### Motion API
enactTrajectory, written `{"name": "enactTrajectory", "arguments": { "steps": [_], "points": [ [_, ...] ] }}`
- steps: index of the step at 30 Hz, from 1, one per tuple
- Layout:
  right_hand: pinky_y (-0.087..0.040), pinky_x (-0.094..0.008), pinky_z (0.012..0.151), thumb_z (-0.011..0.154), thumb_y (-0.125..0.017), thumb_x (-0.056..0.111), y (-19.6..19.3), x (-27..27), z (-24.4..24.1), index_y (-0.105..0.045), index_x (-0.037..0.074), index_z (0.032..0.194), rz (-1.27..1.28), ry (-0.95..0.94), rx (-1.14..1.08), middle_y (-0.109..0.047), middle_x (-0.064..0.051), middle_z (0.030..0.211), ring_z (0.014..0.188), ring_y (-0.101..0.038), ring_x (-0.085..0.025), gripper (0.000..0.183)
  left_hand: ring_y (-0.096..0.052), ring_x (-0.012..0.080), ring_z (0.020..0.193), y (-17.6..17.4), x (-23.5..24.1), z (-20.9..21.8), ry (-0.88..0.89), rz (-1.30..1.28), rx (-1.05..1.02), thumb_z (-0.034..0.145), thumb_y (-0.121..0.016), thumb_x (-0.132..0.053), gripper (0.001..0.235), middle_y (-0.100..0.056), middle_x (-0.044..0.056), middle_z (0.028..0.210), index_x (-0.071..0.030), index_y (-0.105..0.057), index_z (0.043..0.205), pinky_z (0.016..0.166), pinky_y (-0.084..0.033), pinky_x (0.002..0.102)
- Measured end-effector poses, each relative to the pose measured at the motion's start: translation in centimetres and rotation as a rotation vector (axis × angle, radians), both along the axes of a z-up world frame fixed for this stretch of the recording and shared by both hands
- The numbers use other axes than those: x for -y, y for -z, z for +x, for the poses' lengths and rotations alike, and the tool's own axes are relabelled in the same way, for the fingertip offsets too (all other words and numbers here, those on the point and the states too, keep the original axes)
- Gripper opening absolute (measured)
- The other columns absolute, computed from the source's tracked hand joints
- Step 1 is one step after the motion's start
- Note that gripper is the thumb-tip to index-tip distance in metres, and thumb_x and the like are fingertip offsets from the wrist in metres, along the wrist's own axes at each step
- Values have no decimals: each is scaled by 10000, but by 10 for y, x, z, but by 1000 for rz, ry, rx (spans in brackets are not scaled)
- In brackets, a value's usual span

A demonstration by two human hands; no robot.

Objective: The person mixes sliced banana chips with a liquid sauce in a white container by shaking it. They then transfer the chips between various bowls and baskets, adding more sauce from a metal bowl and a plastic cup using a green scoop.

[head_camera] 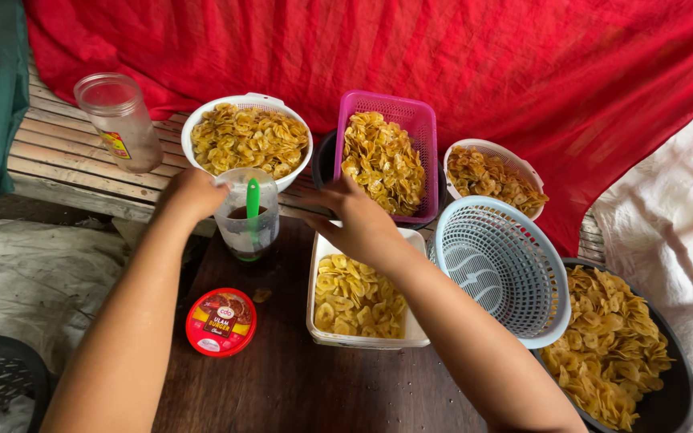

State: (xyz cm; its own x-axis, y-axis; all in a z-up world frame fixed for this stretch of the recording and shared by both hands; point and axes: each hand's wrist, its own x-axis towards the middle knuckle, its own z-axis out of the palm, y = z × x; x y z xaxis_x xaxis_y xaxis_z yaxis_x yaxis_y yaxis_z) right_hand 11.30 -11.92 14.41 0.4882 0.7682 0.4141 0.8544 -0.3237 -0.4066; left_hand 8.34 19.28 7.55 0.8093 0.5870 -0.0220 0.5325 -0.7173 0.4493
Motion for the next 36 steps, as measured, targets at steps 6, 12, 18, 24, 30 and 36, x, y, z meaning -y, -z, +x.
{"name": "enactTrajectory", "arguments": {
  "steps": [6, 12, 18, 24, 30, 36],
  "points": [
    [-475, -442, 969, 827, -727, 224, 18, -89, 28, -756, 285, 1180, -274, -15, 295, -475, -141, 1414, 1266, -505, -324, 360, -706, 422, 964, 20, 14, -1, 67, 123, 140, 826, -694, -103, 185, -724, 269, 970, 9, -770, 954, 865, -565, 499],
    [-477, -461, 921, 804, -673, 166, 48, -114, 39, -762, 221, 1108, -494, 46, 478, -496, -154, 1369, 1226, -521, -325, 322, -720, 421, 846, 12, 55, -13, 127, 179, 208, 798, -708, -91, 127, -720, 257, 852, 9, -752, 862, 793, -582, 490],
    [-491, -442, 909, 823, -661, 164, 41, -92, 27, -767, 172, 960, -635, 145, 507, -542, -126, 1306, 1185, -549, -318, 174, -736, 396, 742, 10, 77, -19, 187, 319, 233, 829, -677, -46, 105, -714, 242, 760, 46, -729, 833, 702, -605, 453],
    [-559, -413, 783, 850, -636, 105, 34, -53, 7, -759, 172, 1041, -517, 70, 494, -626, -133, 1114, 978, -670, -298, 237, -731, 393, 746, 7, 87, -19, 234, 321, 250, 787, -700, -60, 102, -711, 247, 786, 33, -740, 799, 699, -603, 450],
    [-575, -422, 781, 897, -702, 252, 46, -57, 19, -725, 117, 972, -361, 68, 245, -694, -121, 987, 898, -715, -310, 156, -736, 379, 738, 1, 101, -17, 270, 366, 239, 779, -699, -53, 87, -711, 239, 800, 24, -741, 779, 684, -606, 441],
    [-571, -414, 727, 792, -712, 138, 56, -63, 15, -734, 105, 999, -361, 128, 312, -727, -116, 984, 916, -714, -311, 210, -741, 370, 759, -7, 111, -23, 286, 351, 170, 799, -690, -50, 77, -722, 219, 789, -15, -751, 767, 690, -604, 437]
  ]
}}
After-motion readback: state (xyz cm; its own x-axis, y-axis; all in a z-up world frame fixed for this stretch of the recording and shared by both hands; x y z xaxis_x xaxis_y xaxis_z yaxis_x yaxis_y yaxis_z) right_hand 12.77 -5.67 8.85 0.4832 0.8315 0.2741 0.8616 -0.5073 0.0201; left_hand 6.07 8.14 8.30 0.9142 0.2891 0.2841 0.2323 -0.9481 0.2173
